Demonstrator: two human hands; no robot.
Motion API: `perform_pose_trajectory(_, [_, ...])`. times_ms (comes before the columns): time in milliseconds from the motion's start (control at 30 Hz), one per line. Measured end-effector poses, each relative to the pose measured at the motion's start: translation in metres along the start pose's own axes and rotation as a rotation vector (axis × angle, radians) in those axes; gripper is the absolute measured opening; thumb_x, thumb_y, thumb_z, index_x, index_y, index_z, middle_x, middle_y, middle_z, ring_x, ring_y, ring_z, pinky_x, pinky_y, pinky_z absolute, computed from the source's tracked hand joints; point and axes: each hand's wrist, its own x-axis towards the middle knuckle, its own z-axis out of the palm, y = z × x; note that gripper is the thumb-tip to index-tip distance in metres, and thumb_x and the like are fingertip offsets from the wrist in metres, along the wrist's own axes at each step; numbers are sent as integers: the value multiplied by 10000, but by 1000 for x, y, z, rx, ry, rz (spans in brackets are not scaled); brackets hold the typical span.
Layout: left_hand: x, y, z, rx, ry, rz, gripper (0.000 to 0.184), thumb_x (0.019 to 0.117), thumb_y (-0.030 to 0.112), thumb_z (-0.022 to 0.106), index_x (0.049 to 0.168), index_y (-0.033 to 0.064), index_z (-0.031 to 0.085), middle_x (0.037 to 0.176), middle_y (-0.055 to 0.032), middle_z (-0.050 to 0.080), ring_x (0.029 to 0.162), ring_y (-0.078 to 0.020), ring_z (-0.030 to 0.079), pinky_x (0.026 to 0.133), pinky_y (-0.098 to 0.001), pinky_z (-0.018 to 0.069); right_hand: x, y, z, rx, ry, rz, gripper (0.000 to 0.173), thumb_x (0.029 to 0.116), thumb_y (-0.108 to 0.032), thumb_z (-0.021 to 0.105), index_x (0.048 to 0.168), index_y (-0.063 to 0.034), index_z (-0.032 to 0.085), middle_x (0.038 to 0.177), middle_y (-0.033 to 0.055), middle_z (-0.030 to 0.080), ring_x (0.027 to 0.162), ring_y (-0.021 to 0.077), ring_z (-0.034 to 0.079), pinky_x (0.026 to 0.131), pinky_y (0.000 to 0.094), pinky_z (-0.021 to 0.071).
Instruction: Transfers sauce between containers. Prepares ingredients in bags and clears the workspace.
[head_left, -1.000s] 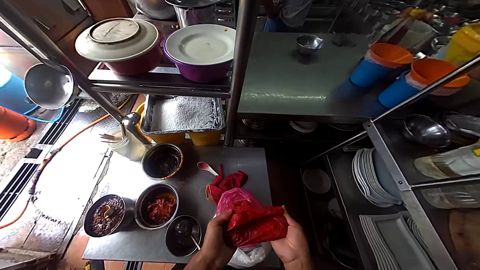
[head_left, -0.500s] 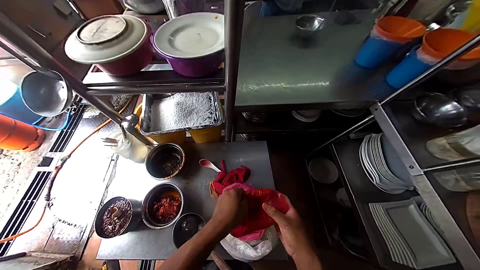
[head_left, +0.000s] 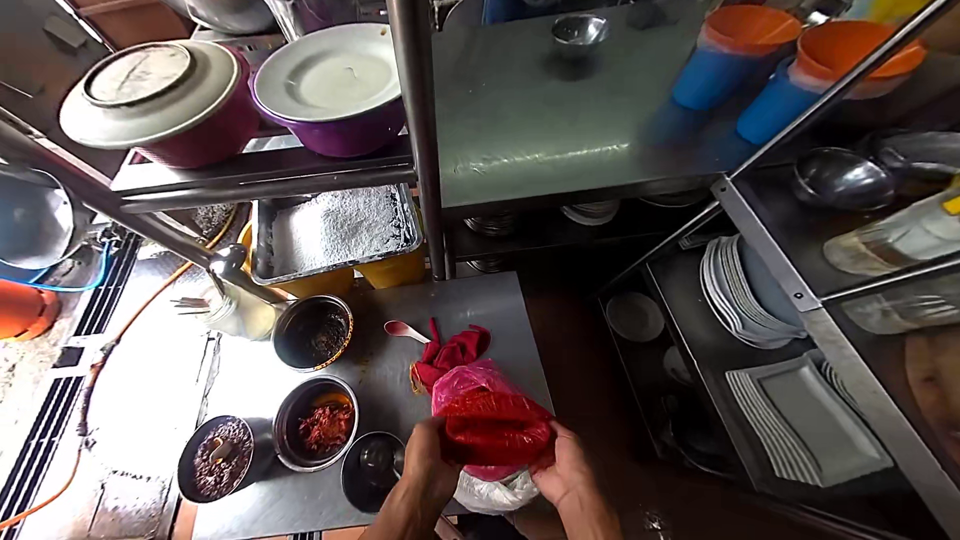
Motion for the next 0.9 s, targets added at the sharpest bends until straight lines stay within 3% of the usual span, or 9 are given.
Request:
perform_pose_trajectory(267, [16,28,-2,169,75,-5,259,1025,197,469,1103,-17,592,956,-202,671,841,-309,678,716,-504,575,-12,7,-17,-121,-138,-3,241,1068,-204,397,1121,-29,554,970,162,668,834,256,695,686,414,601])
perform_pose_trajectory(333, [10,28,0,355,48,59,276,1049,222,478,1040,-13,622,876,-168,672,772,-270,676,666,-453,572,-19,7,-30,-398,-182,-363,215,1055,-90,445,1164,23,592,975,145,695,822,207,718,691,364,625])
perform_pose_trajectory(400, [4,26,1,503,-18,155,299,1066,213,466,981,-7,650,829,-140,680,754,-236,684,672,-419,579,-23,-2,-44,-819,-255,-861,401,946,-130,589,1307,44,586,1216,152,666,1088,184,664,897,355,580])
perform_pose_trajectory(500, [2,25,11,595,-110,238,307,1071,194,450,956,13,670,827,-116,687,771,-211,687,691,-398,577,-30,-22,-27,-1321,-373,-1474,284,873,-267,605,1073,-161,778,1427,175,587,1400,429,455,1109,641,384])
perform_pose_trajectory(567, [3,22,19,609,-150,240,304,1070,177,448,958,8,675,837,-121,689,785,-211,686,702,-394,574,-35,-25,-3,-1711,-500,-1418,227,872,-233,602,937,-290,812,1593,65,467,1539,421,256,1203,686,222])
perform_pose_trajectory(633, [4,23,24,691,-175,253,285,1070,172,463,962,5,668,855,-124,676,801,-209,670,720,-393,558,-29,-35,24,-2138,-545,-1095,272,953,-207,568,1094,-244,798,1707,31,259,1598,363,29,1249,665,26])
perform_pose_trajectory(733, [7,33,14,986,-225,258,206,1004,177,581,1117,12,632,991,-155,677,901,-239,674,809,-437,559,-11,-56,46,-2361,-378,-988,258,965,-105,596,1146,-127,779,1695,126,267,1587,418,65,1210,743,50])
perform_pose_trajectory(800, [6,38,2,1118,-252,304,363,969,191,651,1288,50,551,1055,-175,674,924,-262,689,838,-458,572,-11,-65,59,-2493,-251,-856,292,970,-119,596,1203,-169,765,1729,92,159,1590,409,-17,1201,741,27])
perform_pose_trajectory(900, [-14,34,-7,1334,-170,865,426,938,261,675,1330,107,611,1039,-81,680,952,-206,665,881,-436,555,-21,-61,69,-2586,-275,-737,321,982,-109,576,1260,-159,729,1739,85,104,1587,414,-37,1205,735,47])
